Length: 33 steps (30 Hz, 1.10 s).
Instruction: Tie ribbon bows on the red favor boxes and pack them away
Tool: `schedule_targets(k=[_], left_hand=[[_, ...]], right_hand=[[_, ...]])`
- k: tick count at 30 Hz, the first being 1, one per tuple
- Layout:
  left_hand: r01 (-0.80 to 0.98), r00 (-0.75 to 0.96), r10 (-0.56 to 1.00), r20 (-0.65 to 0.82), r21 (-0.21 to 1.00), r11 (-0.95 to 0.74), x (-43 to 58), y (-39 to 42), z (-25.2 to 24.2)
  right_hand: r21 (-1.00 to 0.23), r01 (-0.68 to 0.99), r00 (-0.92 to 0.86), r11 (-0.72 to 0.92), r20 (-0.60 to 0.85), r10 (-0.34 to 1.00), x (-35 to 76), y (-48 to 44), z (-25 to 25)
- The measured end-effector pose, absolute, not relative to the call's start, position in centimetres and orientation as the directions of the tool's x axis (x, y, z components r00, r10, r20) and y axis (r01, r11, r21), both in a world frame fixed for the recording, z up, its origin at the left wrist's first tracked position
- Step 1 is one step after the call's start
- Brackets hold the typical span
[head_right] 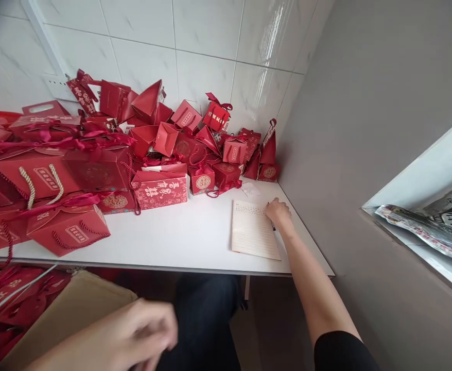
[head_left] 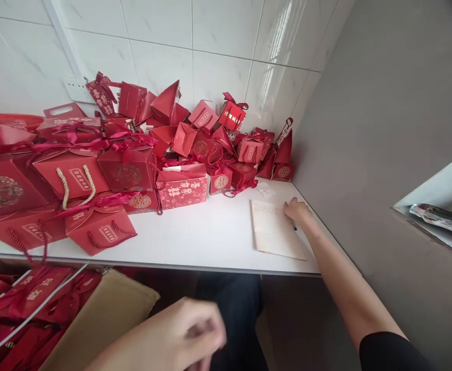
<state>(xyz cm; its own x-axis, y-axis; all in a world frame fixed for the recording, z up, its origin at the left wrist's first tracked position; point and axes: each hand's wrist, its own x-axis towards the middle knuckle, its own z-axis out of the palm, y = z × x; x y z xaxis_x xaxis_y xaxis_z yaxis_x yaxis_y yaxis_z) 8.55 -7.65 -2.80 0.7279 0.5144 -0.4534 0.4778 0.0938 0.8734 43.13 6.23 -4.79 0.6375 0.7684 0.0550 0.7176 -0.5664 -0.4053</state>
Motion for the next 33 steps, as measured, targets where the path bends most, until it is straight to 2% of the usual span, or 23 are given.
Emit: schedule_targets(k=[1, 2, 3, 4, 5, 8, 11, 14, 17, 20, 22, 24, 26, 29, 33], left_hand=[[0.432, 0.777, 0.513, -0.364, 0.902, -0.014, 9.8, -6.9, -2.2], [0.366, 0.821, 0.529, -0.216, 0.910, -0.197, 11.5, -5.7, -1.9], [0.302, 0.843, 0.535, -0.047, 0.865, -0.400, 13.5, -4.3, -1.8], [0.248, 0.857, 0.505, 0.103, 0.776, -0.579, 15.6, -2.6, -2.0], [0.208, 0.876, 0.442, 0.192, 0.676, -0.707, 17.6, -0.8, -2.5], [0.116, 0.914, 0.265, 0.306, 0.428, -0.896, 21.7, 4.0, -5.0], [0.126, 0.901, 0.256, 0.350, 0.354, -0.927, 22.2, 7.0, -7.2], [0.168, 0.892, 0.307, 0.331, 0.387, -0.907, 21.0, 8.2, -7.9], [0.175, 0.915, 0.293, 0.276, 0.383, -0.907, 20.2, 8.3, -7.7], [0.161, 0.930, 0.265, 0.253, 0.366, -0.917, 20.1, 8.3, -7.7], [0.155, 0.929, 0.262, 0.262, 0.368, -0.917, 20.1, 8.2, -7.9], [0.175, 0.914, 0.293, 0.282, 0.378, -0.909, 20.1, 8.1, -8.2], [0.211, 0.892, 0.339, 0.299, 0.387, -0.898, 20.0, 8.1, -8.4], [0.217, 0.899, 0.325, 0.292, 0.347, -0.912, 20.0, 8.3, -8.3], [0.157, 0.942, 0.217, 0.256, 0.237, -0.959, 20.4, 8.4, -8.0]], right_hand=[[-0.414, 0.696, 0.651, -0.586, 0.019, 0.759, 43.4, 6.8, -5.0], [-0.430, 0.681, 0.655, -0.593, -0.005, 0.756, 43.7, 7.2, -5.3], [-0.452, 0.673, 0.649, -0.585, -0.016, 0.760, 43.9, 7.4, -5.5], [-0.481, 0.668, 0.641, -0.568, -0.016, 0.768, 44.2, 7.6, -5.8], [-0.515, 0.663, 0.631, -0.543, -0.006, 0.776, 44.5, 7.7, -6.1], [-0.646, 0.617, 0.616, -0.449, 0.042, 0.787, 45.5, 7.8, -6.7], [-0.799, 0.488, 0.621, -0.351, 0.036, 0.783, 47.0, 7.7, -6.7], [-0.932, 0.278, 0.615, -0.234, -0.014, 0.788, 48.0, 7.9, -6.0], [-0.990, 0.073, 0.614, -0.118, -0.049, 0.788, 47.7, 8.1, -5.3], [-0.986, -0.162, 0.598, -0.030, -0.122, 0.792, 46.6, 7.8, -4.7], [-0.866, -0.495, 0.535, 0.073, -0.238, 0.810, 46.0, 7.3, -4.3], [-0.756, -0.636, 0.514, 0.157, -0.263, 0.816, 45.6, 6.7, -3.8], [-0.759, -0.604, 0.561, 0.243, -0.189, 0.806, 45.6, 6.3, -3.5], [-0.832, -0.451, 0.628, 0.322, -0.040, 0.777, 45.3, 6.0, -3.4], [-0.920, -0.294, 0.609, 0.261, 0.031, 0.793, 43.1, 6.0, -4.3]])
